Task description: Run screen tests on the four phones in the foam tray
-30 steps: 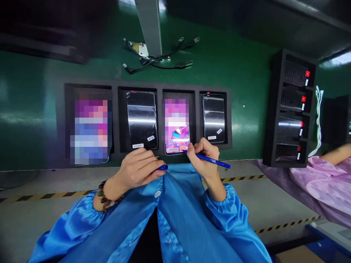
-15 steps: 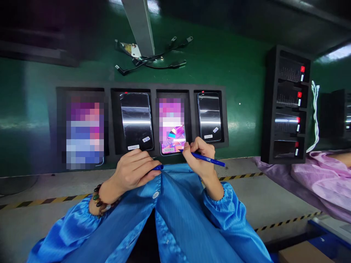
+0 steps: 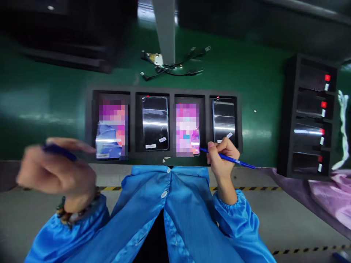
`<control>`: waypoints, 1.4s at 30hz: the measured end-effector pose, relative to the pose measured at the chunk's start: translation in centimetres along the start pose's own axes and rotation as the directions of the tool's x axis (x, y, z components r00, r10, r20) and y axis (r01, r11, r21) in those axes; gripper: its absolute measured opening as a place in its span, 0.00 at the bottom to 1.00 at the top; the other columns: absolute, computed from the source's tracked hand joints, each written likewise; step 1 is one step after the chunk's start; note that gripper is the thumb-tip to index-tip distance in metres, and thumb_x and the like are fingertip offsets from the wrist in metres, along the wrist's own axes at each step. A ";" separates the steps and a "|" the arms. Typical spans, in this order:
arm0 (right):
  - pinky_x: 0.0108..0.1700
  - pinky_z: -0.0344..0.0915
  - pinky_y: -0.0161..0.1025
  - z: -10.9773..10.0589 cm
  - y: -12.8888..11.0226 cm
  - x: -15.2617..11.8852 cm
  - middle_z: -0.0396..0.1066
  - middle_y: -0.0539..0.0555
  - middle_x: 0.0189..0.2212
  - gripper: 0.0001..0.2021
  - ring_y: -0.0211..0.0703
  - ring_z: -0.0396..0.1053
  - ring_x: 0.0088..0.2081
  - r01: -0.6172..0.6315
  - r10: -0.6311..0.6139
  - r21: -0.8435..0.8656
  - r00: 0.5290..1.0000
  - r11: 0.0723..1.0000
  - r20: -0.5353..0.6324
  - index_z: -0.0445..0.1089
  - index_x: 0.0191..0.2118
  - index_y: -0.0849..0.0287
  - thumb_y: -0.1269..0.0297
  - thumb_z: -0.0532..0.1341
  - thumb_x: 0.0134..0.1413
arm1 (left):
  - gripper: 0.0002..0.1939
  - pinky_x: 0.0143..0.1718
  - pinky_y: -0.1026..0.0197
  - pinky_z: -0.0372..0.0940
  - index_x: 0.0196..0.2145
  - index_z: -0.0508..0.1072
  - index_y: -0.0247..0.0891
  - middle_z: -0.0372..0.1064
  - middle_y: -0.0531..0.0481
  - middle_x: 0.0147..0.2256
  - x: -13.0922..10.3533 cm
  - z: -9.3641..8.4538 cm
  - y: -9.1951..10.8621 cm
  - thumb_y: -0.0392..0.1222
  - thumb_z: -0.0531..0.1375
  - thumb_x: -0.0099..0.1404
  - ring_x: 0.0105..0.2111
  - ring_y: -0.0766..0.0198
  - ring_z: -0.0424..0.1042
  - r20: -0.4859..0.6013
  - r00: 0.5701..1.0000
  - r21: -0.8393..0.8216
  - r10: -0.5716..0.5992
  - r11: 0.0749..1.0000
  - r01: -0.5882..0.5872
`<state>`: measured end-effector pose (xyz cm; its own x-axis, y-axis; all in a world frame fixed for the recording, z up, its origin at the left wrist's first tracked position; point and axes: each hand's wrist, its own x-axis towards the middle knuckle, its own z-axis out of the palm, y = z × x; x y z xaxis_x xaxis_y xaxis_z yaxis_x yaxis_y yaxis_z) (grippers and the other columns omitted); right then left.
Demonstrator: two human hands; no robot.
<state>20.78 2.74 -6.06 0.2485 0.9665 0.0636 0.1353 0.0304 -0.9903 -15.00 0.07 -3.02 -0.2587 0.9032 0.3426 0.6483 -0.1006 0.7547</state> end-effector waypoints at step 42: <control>0.21 0.50 0.34 13.7 -3.6 -5.5 0.48 0.40 0.19 0.24 0.30 0.45 0.18 0.250 -0.139 -0.197 0.882 0.948 0.450 0.49 0.25 0.52 0.70 0.64 0.65 | 0.22 0.30 0.58 0.55 0.36 0.73 0.41 0.61 0.56 0.23 0.2 2.3 -5.4 0.54 0.52 0.84 0.23 0.67 0.61 0.054 0.967 -0.144 -0.249 0.956 0.254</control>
<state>5.79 0.82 -4.51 -0.2312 0.9631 0.1381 0.3792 0.2199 -0.8988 -16.92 1.78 -8.28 -0.3727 0.9210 0.1132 0.4511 0.0732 0.8895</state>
